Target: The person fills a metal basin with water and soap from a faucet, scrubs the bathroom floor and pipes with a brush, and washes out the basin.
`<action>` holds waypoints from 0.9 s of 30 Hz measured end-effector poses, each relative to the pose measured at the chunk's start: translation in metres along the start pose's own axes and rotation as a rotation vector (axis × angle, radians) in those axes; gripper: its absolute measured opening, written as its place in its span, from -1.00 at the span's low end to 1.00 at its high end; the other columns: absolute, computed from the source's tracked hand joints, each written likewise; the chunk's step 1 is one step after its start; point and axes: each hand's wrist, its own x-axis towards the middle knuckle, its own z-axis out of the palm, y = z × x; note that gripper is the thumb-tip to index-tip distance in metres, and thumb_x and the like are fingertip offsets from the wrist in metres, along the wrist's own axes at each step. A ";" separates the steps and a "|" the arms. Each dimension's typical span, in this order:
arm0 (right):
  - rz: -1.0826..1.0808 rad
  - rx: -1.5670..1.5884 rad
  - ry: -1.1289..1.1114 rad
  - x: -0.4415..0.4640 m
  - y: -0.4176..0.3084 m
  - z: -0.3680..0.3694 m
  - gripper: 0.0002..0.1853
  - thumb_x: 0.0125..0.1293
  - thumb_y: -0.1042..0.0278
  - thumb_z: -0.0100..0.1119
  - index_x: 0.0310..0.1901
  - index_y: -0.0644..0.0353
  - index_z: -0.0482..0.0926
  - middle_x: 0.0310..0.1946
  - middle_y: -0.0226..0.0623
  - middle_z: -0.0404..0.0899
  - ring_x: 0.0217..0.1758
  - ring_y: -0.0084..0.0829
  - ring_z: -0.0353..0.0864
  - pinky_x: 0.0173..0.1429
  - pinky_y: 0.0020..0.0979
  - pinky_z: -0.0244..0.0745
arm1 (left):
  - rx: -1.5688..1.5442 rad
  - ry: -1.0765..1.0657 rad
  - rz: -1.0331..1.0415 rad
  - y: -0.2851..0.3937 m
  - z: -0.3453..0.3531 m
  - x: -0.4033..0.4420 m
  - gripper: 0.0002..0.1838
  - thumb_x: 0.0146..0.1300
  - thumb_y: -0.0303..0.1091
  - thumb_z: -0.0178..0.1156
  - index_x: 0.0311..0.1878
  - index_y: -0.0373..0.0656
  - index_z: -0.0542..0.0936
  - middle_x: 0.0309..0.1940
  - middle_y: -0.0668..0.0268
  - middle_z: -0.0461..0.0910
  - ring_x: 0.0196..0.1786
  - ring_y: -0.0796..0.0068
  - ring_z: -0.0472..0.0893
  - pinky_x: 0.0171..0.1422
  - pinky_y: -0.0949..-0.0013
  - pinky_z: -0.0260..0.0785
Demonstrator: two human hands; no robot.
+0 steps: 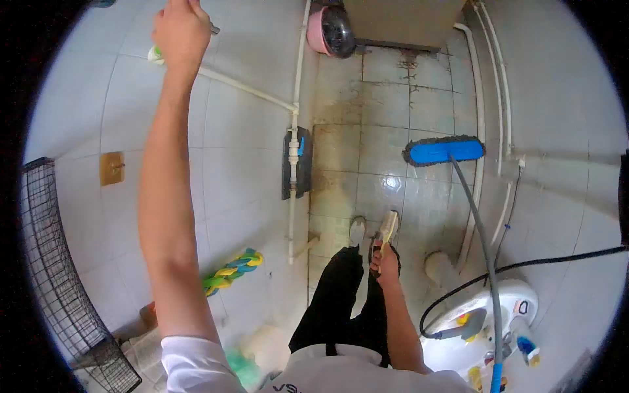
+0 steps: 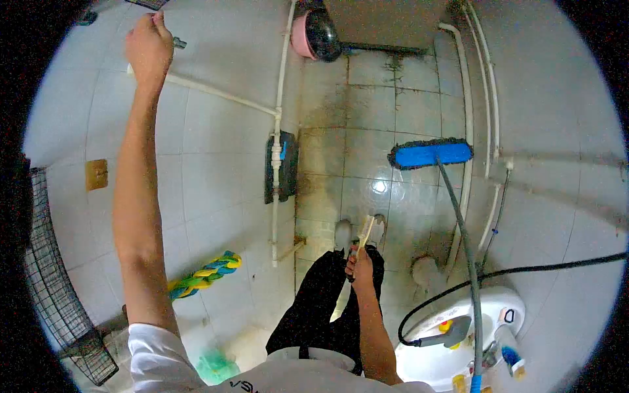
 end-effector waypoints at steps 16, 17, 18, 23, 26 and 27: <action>0.049 -0.148 -0.023 0.032 -0.042 0.028 -0.71 0.33 0.07 -0.15 -0.17 0.12 0.40 -0.62 -0.56 0.15 -0.63 -0.66 0.08 -0.59 -0.58 0.07 | 0.020 -0.103 -0.138 0.010 -0.007 0.004 -0.68 0.25 -0.12 -0.08 -0.32 -0.18 0.52 -0.41 0.09 0.56 -0.22 -0.02 0.47 -0.14 0.05 0.31; 0.051 -0.152 -0.044 0.030 -0.047 0.031 -0.71 0.32 0.06 -0.14 -0.16 0.11 0.39 -0.61 -0.56 0.16 -0.63 -0.66 0.09 -0.59 -0.58 0.08 | 0.011 -0.096 -0.141 0.007 -0.005 0.001 -0.68 0.25 -0.12 -0.08 -0.32 -0.18 0.52 -0.41 0.09 0.56 -0.22 -0.02 0.47 -0.14 0.05 0.31; 0.062 -0.134 -0.079 0.035 -0.049 0.025 -0.70 0.33 0.06 -0.15 -0.14 0.13 0.38 -0.59 -0.54 0.19 -0.62 -0.66 0.10 -0.57 -0.58 0.09 | -0.003 -0.065 -0.117 0.004 -0.002 -0.002 -0.67 0.25 -0.14 -0.10 -0.33 -0.20 0.52 -0.40 0.08 0.55 -0.23 -0.03 0.47 -0.12 0.06 0.29; -0.001 -0.128 -0.004 0.030 -0.081 0.031 -0.69 0.33 0.09 -0.17 -0.14 0.18 0.37 -0.57 -0.53 0.19 -0.63 -0.65 0.10 -0.57 -0.57 0.09 | -0.053 -0.180 -0.144 -0.010 0.000 0.002 -0.69 0.26 -0.22 -0.17 -0.37 -0.23 0.48 -0.35 0.16 0.54 -0.13 0.03 0.42 -0.06 0.11 0.25; -0.010 -0.077 0.035 0.051 -0.094 0.015 -0.64 0.36 0.06 -0.17 -0.09 0.21 0.38 -0.62 -0.48 0.17 -0.67 -0.59 0.11 -0.62 -0.48 0.07 | -0.201 -0.321 -0.106 -0.021 -0.007 -0.003 -0.69 0.24 -0.24 -0.17 -0.32 -0.27 0.49 -0.26 0.12 0.54 -0.06 0.05 0.42 0.05 0.16 0.22; -0.051 -0.054 0.007 0.061 -0.097 0.009 -0.64 0.36 0.05 -0.18 -0.10 0.21 0.38 -0.63 -0.48 0.16 -0.67 -0.59 0.11 -0.63 -0.48 0.06 | -0.335 -0.209 -0.098 -0.021 -0.009 -0.007 -0.68 0.25 -0.25 -0.16 -0.27 -0.29 0.50 -0.25 0.07 0.52 -0.05 0.06 0.42 0.09 0.20 0.21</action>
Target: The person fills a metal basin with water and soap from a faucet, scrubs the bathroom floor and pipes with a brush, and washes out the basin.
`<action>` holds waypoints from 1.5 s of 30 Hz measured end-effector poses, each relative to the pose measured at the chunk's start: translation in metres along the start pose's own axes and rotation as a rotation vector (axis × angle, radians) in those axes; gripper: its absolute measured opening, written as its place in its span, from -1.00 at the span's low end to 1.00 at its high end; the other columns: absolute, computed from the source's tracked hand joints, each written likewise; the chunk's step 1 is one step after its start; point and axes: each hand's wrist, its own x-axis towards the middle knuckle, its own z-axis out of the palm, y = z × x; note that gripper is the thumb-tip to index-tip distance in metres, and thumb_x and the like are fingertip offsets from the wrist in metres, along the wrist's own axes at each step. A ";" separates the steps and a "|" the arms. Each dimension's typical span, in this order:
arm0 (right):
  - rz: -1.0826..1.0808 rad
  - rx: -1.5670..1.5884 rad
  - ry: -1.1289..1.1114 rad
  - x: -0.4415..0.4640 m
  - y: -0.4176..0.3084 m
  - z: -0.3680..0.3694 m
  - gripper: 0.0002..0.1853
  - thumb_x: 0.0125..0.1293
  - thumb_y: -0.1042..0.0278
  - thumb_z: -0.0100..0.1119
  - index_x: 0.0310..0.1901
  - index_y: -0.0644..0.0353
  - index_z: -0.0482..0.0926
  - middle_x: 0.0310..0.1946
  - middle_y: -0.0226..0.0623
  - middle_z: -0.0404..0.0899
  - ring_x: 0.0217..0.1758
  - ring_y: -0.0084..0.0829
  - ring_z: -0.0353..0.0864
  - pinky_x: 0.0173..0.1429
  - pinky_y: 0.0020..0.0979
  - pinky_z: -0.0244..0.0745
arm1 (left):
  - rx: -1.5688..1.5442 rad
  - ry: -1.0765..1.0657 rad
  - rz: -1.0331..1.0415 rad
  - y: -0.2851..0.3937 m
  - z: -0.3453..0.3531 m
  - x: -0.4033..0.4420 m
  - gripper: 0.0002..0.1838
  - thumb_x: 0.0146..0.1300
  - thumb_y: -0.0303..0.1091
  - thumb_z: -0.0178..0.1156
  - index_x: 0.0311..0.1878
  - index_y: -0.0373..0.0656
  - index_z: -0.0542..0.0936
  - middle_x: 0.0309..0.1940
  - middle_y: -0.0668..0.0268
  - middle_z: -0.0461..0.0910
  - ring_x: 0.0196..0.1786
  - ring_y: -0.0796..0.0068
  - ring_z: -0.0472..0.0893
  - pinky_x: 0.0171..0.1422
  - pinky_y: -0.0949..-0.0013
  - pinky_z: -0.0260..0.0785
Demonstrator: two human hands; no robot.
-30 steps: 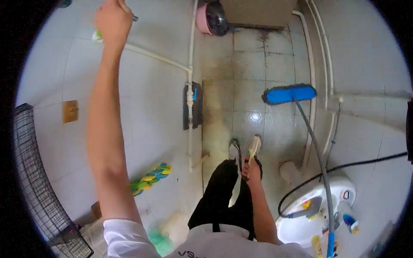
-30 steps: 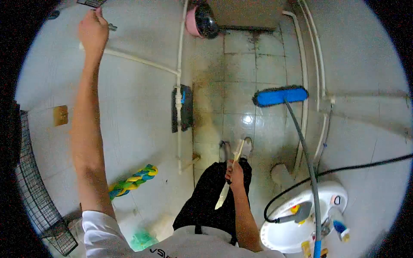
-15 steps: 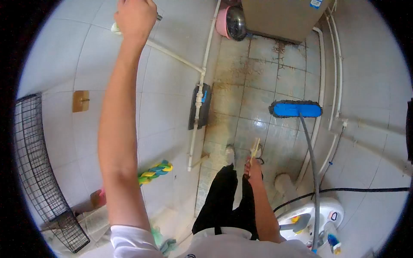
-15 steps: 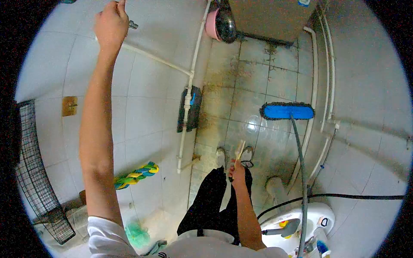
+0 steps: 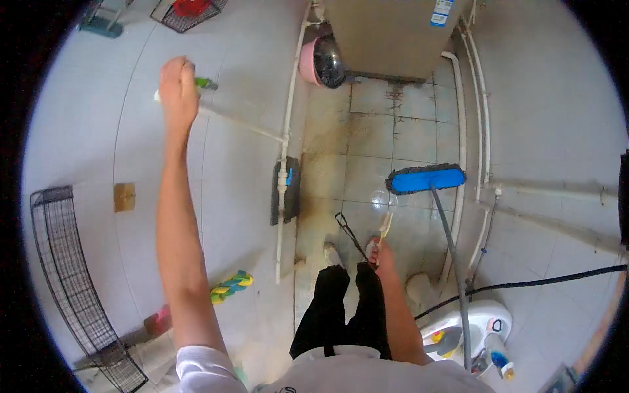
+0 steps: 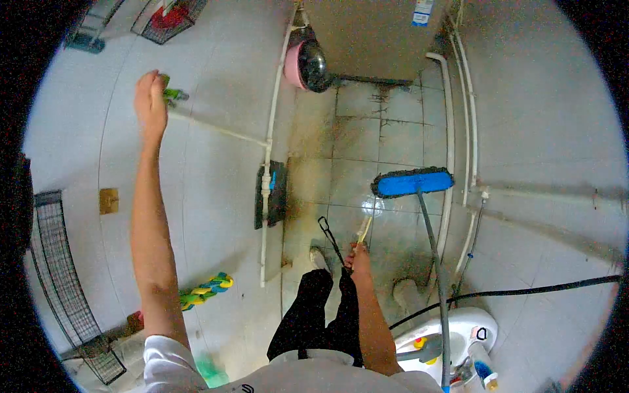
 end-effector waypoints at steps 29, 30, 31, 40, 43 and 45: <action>-0.220 -0.017 0.606 0.286 -0.216 -0.021 -0.62 0.36 0.05 -0.17 0.00 0.18 0.33 -0.78 -0.61 0.06 -0.79 -0.68 0.03 -0.75 -0.55 -0.03 | -0.282 -0.408 -1.183 -0.101 0.873 -0.197 -0.46 0.05 -0.09 0.14 -0.07 -0.42 0.46 -0.17 -0.10 0.52 -0.07 0.00 0.51 0.02 0.17 0.30; -0.205 0.047 0.571 0.297 -0.221 -0.018 -0.62 0.35 0.05 -0.18 -0.01 0.18 0.33 -0.78 -0.61 0.06 -0.79 -0.69 0.03 -0.76 -0.56 -0.06 | -0.453 -0.504 -1.175 -0.114 0.876 -0.191 -0.46 0.05 -0.03 0.13 -0.14 -0.40 0.51 -0.23 -0.08 0.55 -0.08 0.02 0.52 0.02 0.16 0.32; -0.200 0.042 0.567 0.305 -0.224 -0.013 -0.62 0.35 0.05 -0.18 -0.01 0.18 0.33 -0.78 -0.61 0.06 -0.79 -0.69 0.03 -0.76 -0.56 -0.06 | -0.218 -0.441 -1.126 -0.108 0.874 -0.182 -0.43 0.04 0.08 0.12 -0.24 -0.37 0.55 -0.28 -0.04 0.56 -0.13 0.08 0.56 -0.06 0.15 0.36; -0.201 0.028 0.464 0.322 -0.232 -0.022 -0.63 0.36 0.10 -0.19 0.00 0.22 0.33 -0.78 -0.57 0.10 -0.77 -0.68 0.07 -0.73 -0.57 -0.02 | -0.092 -0.366 -1.193 -0.126 0.891 -0.166 -0.61 0.01 -0.14 0.19 -0.25 -0.32 0.54 -0.34 0.04 0.58 -0.27 0.11 0.59 -0.22 0.15 0.40; -0.193 -0.051 0.443 0.321 -0.219 -0.054 -0.62 0.31 0.04 -0.13 -0.01 0.15 0.33 -0.69 -0.61 0.20 -0.73 -0.70 0.11 -0.68 -0.60 0.02 | -0.141 -0.161 -0.902 -0.107 0.884 -0.161 -0.72 -0.03 -0.28 0.18 -0.26 -0.25 0.51 -0.36 0.03 0.56 -0.29 0.03 0.57 -0.21 0.12 0.40; -0.249 -0.157 0.397 0.330 -0.200 -0.111 -0.63 0.31 0.05 -0.14 -0.01 0.15 0.32 -0.70 -0.62 0.18 -0.73 -0.70 0.11 -0.68 -0.61 0.02 | -0.143 -0.165 -0.836 -0.093 0.877 -0.155 -0.74 -0.04 -0.32 0.16 -0.27 -0.23 0.49 -0.37 0.02 0.54 -0.29 -0.02 0.55 -0.20 0.10 0.40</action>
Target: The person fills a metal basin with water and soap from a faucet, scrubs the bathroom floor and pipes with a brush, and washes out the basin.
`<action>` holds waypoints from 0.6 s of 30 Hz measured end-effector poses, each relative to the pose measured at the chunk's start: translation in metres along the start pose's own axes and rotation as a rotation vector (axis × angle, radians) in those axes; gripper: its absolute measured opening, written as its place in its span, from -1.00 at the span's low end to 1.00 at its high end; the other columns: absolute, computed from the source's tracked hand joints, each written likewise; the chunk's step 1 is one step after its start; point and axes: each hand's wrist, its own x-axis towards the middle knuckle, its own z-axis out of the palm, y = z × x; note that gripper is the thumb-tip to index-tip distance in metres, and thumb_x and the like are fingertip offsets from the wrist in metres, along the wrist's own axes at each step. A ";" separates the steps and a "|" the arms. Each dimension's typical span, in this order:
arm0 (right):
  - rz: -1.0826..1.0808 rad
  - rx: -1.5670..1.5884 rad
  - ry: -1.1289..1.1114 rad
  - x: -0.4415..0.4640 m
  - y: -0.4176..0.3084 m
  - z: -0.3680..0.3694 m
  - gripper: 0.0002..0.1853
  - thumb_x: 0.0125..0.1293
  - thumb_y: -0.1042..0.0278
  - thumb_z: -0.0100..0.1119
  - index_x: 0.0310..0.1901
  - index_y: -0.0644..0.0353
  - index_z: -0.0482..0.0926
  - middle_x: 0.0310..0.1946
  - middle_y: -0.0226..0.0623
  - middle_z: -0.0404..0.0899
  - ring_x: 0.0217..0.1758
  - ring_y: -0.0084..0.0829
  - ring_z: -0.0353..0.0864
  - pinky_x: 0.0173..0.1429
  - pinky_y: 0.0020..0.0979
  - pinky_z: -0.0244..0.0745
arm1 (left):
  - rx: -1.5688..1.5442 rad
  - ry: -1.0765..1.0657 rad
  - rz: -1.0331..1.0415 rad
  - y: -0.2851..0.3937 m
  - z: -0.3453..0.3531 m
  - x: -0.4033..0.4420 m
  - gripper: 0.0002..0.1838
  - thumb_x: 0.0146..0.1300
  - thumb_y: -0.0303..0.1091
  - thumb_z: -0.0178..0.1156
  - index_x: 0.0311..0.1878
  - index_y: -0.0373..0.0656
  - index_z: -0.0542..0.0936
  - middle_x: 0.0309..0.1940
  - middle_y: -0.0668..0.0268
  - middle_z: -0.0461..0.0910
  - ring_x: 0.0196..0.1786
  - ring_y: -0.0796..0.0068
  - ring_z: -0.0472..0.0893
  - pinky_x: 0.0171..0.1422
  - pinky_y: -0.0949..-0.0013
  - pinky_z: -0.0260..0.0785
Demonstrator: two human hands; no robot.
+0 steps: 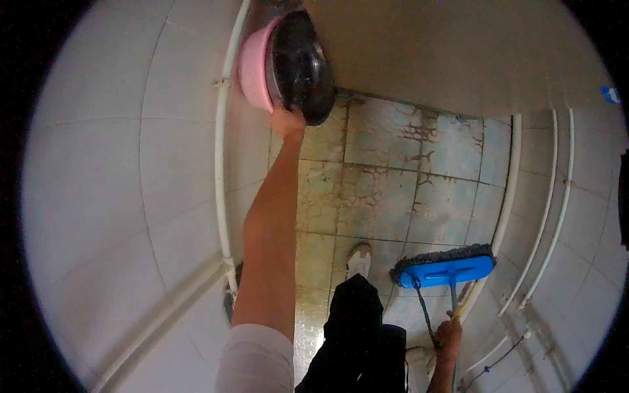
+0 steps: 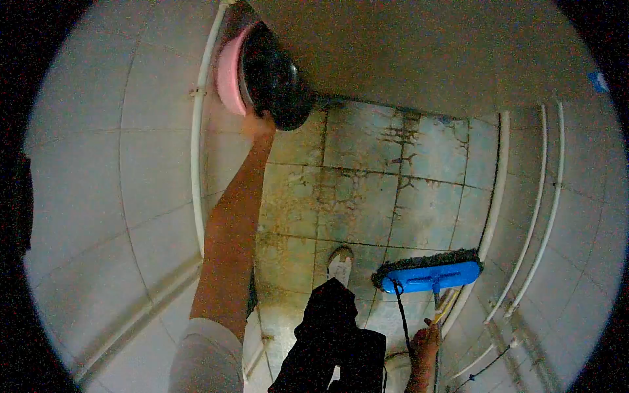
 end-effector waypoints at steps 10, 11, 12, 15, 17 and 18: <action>0.069 0.040 0.054 -0.097 -0.094 0.115 -0.67 0.35 0.13 -0.17 -0.03 0.20 0.38 -0.72 -0.61 0.21 -0.73 -0.72 0.15 -0.70 -0.62 0.06 | 0.139 0.026 0.021 0.090 -0.111 -0.033 -0.82 -0.03 -0.48 0.10 -0.30 -0.24 0.44 -0.33 -0.03 0.50 -0.30 -0.10 0.53 -0.22 0.05 0.39; 0.062 0.046 0.059 -0.107 -0.098 0.114 -0.67 0.35 0.13 -0.17 -0.03 0.20 0.38 -0.72 -0.61 0.21 -0.73 -0.72 0.15 -0.70 -0.62 0.06 | 0.130 0.023 0.026 0.099 -0.127 -0.037 -0.82 -0.03 -0.48 0.10 -0.30 -0.24 0.44 -0.33 -0.03 0.50 -0.30 -0.10 0.53 -0.22 0.05 0.39; 0.067 0.054 0.069 -0.114 -0.102 0.119 -0.67 0.34 0.13 -0.12 -0.03 0.20 0.39 -0.72 -0.60 0.21 -0.73 -0.72 0.14 -0.70 -0.62 0.05 | 0.100 0.016 0.012 0.103 -0.142 -0.036 -0.82 -0.03 -0.48 0.10 -0.29 -0.24 0.45 -0.32 -0.03 0.51 -0.29 -0.08 0.54 -0.22 0.06 0.40; 0.002 0.142 -0.016 -0.142 -0.079 0.098 -0.67 0.31 0.15 -0.04 -0.02 0.20 0.39 -0.70 -0.57 0.23 -0.73 -0.71 0.14 -0.69 -0.62 0.06 | 0.070 0.031 -0.060 0.140 -0.217 -0.065 -0.79 -0.02 -0.47 0.11 -0.25 -0.26 0.47 -0.30 -0.03 0.53 -0.29 -0.02 0.56 -0.23 0.08 0.41; -0.062 0.204 -0.056 -0.179 -0.078 0.089 -0.65 0.27 0.14 0.04 -0.04 0.22 0.39 -0.68 -0.55 0.24 -0.71 -0.67 0.14 -0.67 -0.61 0.08 | 0.009 0.010 -0.198 0.160 -0.266 -0.104 -0.74 -0.02 -0.45 0.12 -0.20 -0.29 0.48 -0.30 -0.02 0.55 -0.28 0.03 0.58 -0.23 0.11 0.41; -0.065 0.196 -0.033 -0.206 -0.083 0.099 -0.65 0.28 0.12 0.02 -0.05 0.21 0.40 -0.67 -0.55 0.23 -0.70 -0.66 0.14 -0.66 -0.60 0.08 | -0.032 -0.008 -0.257 0.157 -0.286 -0.120 -0.72 -0.02 -0.44 0.13 -0.19 -0.31 0.48 -0.30 -0.03 0.55 -0.26 0.04 0.58 -0.22 0.13 0.41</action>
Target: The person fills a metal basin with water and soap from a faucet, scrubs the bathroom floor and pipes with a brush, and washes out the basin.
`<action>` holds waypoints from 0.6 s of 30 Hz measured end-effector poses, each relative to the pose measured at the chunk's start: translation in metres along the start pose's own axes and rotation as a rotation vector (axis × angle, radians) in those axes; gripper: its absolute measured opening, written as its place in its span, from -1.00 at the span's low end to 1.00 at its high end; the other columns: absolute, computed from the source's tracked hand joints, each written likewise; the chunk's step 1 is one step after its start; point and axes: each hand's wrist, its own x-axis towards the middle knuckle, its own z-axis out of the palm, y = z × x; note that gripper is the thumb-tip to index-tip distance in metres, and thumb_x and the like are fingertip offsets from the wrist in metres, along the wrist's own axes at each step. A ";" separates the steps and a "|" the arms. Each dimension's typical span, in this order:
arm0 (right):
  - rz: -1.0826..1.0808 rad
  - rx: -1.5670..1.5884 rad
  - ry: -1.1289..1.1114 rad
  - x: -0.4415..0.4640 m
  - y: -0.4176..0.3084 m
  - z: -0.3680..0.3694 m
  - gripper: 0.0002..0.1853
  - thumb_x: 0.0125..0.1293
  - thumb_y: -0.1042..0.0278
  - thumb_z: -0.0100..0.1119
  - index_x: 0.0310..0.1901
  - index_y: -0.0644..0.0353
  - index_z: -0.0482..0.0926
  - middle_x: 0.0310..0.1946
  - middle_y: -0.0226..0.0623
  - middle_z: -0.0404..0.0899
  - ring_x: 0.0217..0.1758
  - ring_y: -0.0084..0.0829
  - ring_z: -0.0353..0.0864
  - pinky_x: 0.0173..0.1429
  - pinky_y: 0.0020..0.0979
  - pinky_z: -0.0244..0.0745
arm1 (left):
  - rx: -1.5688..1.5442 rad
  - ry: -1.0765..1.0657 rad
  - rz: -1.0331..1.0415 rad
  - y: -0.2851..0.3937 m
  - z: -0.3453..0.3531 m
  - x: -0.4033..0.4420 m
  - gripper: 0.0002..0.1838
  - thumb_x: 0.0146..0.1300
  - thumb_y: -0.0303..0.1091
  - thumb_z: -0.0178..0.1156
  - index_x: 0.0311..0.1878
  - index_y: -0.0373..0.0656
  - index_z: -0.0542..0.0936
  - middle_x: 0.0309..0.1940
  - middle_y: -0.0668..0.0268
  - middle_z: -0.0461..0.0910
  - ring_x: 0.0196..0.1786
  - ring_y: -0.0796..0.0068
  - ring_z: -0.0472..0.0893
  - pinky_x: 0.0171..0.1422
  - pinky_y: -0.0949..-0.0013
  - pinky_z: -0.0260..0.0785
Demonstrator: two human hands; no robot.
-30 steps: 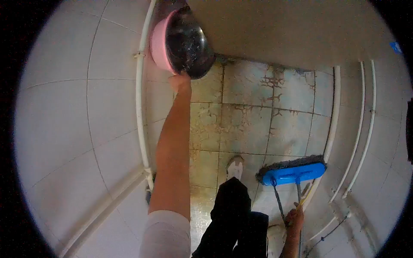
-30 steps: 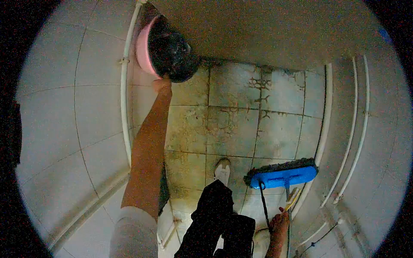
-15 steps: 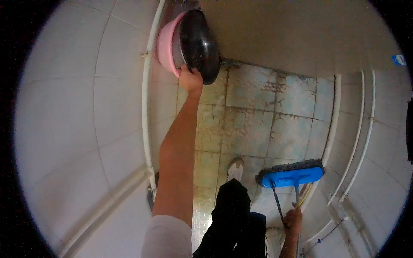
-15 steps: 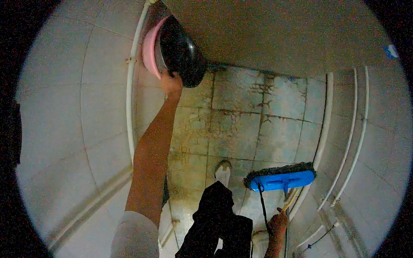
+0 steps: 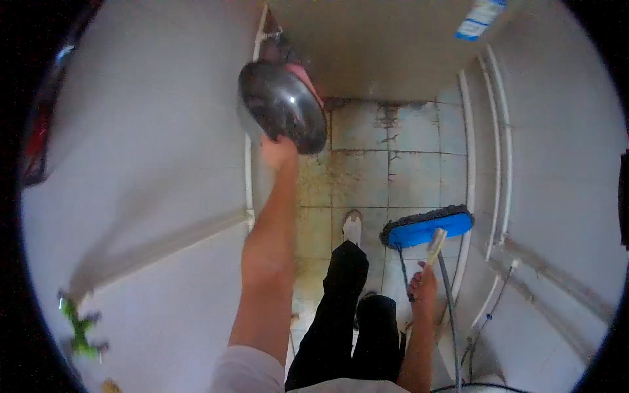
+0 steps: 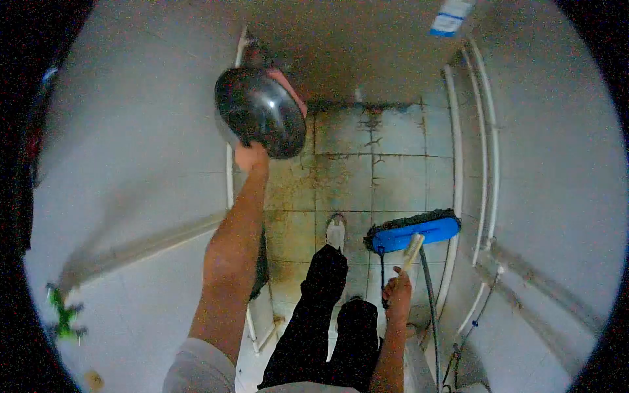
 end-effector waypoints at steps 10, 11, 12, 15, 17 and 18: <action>-0.010 0.189 -0.026 -0.153 0.021 -0.025 -0.72 0.32 0.12 -0.17 -0.11 0.15 0.33 -0.63 -0.51 0.16 -0.65 -0.63 0.11 -0.59 -0.55 0.06 | -1.217 -0.261 -0.809 -0.096 -0.251 -0.227 -0.69 0.13 -0.37 0.11 -0.03 -0.04 0.36 -0.11 0.29 0.43 -0.24 0.30 0.49 -0.21 0.19 0.39; -0.007 0.189 -0.036 -0.163 0.022 -0.033 -0.72 0.32 0.12 -0.17 -0.11 0.15 0.33 -0.63 -0.51 0.16 -0.65 -0.63 0.11 -0.59 -0.55 0.06 | -1.220 -0.253 -0.801 -0.093 -0.279 -0.240 -0.69 0.13 -0.37 0.11 -0.03 -0.04 0.36 -0.11 0.29 0.43 -0.24 0.30 0.49 -0.21 0.19 0.39; -0.045 0.223 -0.064 -0.174 0.024 -0.043 -0.72 0.32 0.12 -0.16 -0.11 0.15 0.34 -0.61 -0.51 0.18 -0.65 -0.63 0.10 -0.59 -0.56 0.06 | -1.212 -0.243 -0.849 -0.092 -0.313 -0.255 -0.71 0.13 -0.40 0.09 -0.06 -0.06 0.36 -0.13 0.30 0.44 -0.24 0.33 0.49 -0.23 0.21 0.40; -0.081 0.233 -0.073 -0.220 0.005 -0.073 -0.72 0.30 0.11 -0.13 -0.12 0.14 0.35 -0.58 -0.51 0.20 -0.64 -0.63 0.10 -0.58 -0.56 0.06 | -1.191 -0.380 -0.823 -0.124 -0.380 -0.299 -0.76 0.11 -0.47 0.04 -0.12 -0.07 0.37 -0.19 0.32 0.45 -0.23 0.40 0.49 -0.29 0.25 0.43; -0.102 0.216 -0.076 -0.241 -0.009 -0.083 -0.72 0.29 0.10 -0.10 -0.12 0.13 0.35 -0.57 -0.51 0.21 -0.64 -0.64 0.11 -0.57 -0.56 0.07 | -1.064 -0.304 -0.769 -0.124 -0.412 -0.311 -0.77 0.10 -0.49 0.03 -0.14 -0.06 0.38 -0.23 0.34 0.45 -0.26 0.44 0.48 -0.28 0.28 0.44; -0.186 0.038 -0.064 -0.249 -0.017 -0.088 -0.73 0.27 0.12 -0.05 -0.16 0.14 0.37 -0.57 -0.52 0.23 -0.63 -0.64 0.14 -0.55 -0.55 0.10 | -1.081 -0.293 -0.760 -0.124 -0.426 -0.314 -0.77 0.10 -0.49 0.03 -0.14 -0.06 0.38 -0.23 0.34 0.45 -0.26 0.44 0.48 -0.28 0.28 0.44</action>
